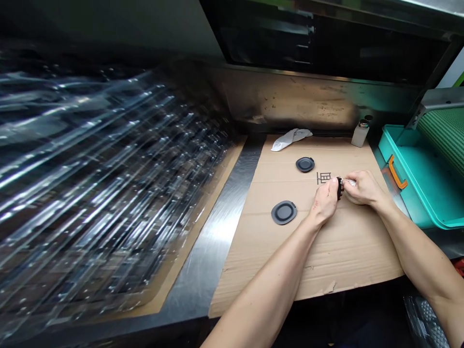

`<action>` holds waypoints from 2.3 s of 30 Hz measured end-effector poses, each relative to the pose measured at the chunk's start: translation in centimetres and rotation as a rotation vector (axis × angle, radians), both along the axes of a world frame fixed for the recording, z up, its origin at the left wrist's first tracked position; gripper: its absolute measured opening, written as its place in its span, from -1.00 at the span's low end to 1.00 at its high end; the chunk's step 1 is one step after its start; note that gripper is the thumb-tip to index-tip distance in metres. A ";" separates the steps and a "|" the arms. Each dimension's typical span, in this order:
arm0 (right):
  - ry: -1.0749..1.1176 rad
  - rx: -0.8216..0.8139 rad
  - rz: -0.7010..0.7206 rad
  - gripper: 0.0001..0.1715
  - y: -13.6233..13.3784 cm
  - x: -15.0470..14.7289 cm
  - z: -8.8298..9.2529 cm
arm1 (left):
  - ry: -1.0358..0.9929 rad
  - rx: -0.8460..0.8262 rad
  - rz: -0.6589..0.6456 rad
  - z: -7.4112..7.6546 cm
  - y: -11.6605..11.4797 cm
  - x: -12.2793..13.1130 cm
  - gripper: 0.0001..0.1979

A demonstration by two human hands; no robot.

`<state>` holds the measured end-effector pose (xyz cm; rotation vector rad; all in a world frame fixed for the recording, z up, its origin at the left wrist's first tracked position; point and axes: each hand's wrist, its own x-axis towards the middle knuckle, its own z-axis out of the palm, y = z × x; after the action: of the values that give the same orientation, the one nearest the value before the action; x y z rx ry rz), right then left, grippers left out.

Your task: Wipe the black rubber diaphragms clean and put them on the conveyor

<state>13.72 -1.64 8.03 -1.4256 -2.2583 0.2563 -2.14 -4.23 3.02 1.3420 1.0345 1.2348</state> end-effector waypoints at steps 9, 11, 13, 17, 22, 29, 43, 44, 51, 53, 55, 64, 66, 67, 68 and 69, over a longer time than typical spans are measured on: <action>-0.033 -0.084 -0.055 -0.64 -0.1 0.0 0.4 | -0.173 -0.112 -0.005 -0.1 0.4 0.2 -0.54; -0.031 -0.059 -0.122 -0.62 -0.1 0.6 0.7 | -0.393 -0.286 0.028 0.7 0.8 0.0 -0.52; -0.069 -0.034 -0.269 -0.58 0.1 1.6 1.2 | -0.628 -0.461 0.044 1.6 1.3 -0.5 -0.48; -0.301 -0.069 -0.478 -0.49 0.4 3.2 1.8 | -0.902 -0.651 0.017 3.0 2.2 -1.9 -0.42; -0.354 -0.128 -0.353 -0.31 -1.0 1.7 2.0 | -0.978 -0.683 0.029 3.3 2.3 -2.4 -0.39; -0.264 -0.125 -0.237 -0.54 -1.0 0.5 0.9 | -0.914 -0.641 0.031 3.1 2.1 -2.2 -0.41; 0.109 -0.003 -0.175 -0.61 -2.9 -4.9 -1.3 | -0.970 -0.534 -0.037 3.1 0.7 -0.2 -0.60; 0.071 0.005 -0.187 -0.63 -3.0 -5.2 -1.4 | -0.977 -0.528 -0.032 3.2 0.7 -0.2 -0.57; -0.014 0.000 -0.183 -0.58 -3.1 -6.5 -1.9 | -0.966 -0.504 0.129 3.0 1.0 -0.5 -0.65; -0.017 -0.036 -0.199 -0.59 -3.0 -6.5 -1.8 | -0.973 -0.479 0.102 2.9 1.0 -0.8 -0.64; -0.012 -0.042 -0.175 -0.58 -2.9 -6.3 -1.8 | -0.965 -0.477 0.095 2.8 1.1 -1.0 -0.64; -0.025 -0.008 -0.216 -0.58 -1.0 -3.0 -2.0 | -0.891 -0.470 0.067 1.8 1.8 -1.2 -0.71; 0.065 0.016 -0.218 -0.51 -1.0 -2.6 -2.1 | -0.910 -0.488 0.077 1.6 2.3 -1.4 -0.75; 0.113 0.014 -0.208 -0.47 -1.0 -2.5 -2.0 | -0.924 -0.504 0.088 1.5 2.5 -1.6 -0.76; 0.158 0.003 -0.193 -0.43 -1.1 -2.5 -1.9 | -0.939 -0.521 0.105 1.5 2.7 -1.8 -0.75; 0.199 -0.018 -0.180 -0.39 -1.1 -2.5 -1.7 | -0.952 -0.535 0.120 1.6 2.8 -2.0 -0.72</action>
<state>11.26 -2.79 6.33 -1.5292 -1.9614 0.3445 -4.13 -1.45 4.62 0.1996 0.6608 1.3338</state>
